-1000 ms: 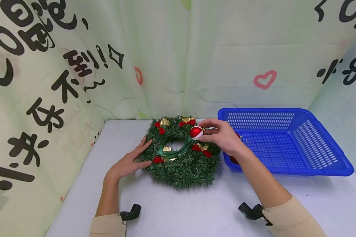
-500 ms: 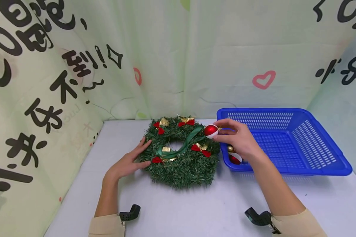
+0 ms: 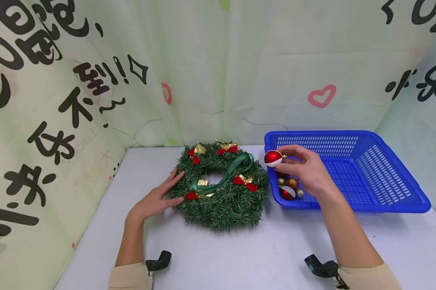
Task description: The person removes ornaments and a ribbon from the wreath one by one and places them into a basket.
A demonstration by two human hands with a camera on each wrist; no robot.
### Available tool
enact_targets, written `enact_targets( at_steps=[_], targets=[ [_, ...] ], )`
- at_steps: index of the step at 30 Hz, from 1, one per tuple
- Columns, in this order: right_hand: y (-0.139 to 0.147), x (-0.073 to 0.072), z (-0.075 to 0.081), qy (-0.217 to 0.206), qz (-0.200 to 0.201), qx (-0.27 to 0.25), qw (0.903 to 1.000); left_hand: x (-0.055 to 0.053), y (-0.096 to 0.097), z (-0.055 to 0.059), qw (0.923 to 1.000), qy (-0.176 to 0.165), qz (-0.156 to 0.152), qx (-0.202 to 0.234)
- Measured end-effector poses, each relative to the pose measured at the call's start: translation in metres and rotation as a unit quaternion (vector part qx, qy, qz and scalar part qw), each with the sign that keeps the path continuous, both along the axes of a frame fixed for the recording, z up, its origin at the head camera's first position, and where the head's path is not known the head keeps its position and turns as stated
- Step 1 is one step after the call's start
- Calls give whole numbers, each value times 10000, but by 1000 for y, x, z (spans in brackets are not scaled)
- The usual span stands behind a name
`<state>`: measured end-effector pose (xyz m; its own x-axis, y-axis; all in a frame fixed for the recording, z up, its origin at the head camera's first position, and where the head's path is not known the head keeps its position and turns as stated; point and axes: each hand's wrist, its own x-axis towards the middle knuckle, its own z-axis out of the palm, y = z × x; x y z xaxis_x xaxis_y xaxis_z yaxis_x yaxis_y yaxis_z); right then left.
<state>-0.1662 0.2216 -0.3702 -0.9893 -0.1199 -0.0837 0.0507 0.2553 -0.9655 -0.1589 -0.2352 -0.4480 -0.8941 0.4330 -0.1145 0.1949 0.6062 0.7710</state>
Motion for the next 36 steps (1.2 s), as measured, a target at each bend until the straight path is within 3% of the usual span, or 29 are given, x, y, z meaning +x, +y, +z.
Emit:
enact_targets(
  at_steps=[8,16,27,32,36],
  targets=[
    [14,3,-6,15,-172,-264,9995,0,0,0,10000,4,22,-10],
    [29,4,-13,21,-351,-134,9993,0,1,0,10000,3,24,-26],
    [37,4,-21,-29,-335,-1029,9941,0,1,-1,10000,-8,17,32],
    [38,3,-22,-41,-322,-601,9977,1,1,-1,10000,-8,30,11],
    [39,3,-22,-21,-377,169,9991,1,1,0,10000,12,29,-9]
  ],
)
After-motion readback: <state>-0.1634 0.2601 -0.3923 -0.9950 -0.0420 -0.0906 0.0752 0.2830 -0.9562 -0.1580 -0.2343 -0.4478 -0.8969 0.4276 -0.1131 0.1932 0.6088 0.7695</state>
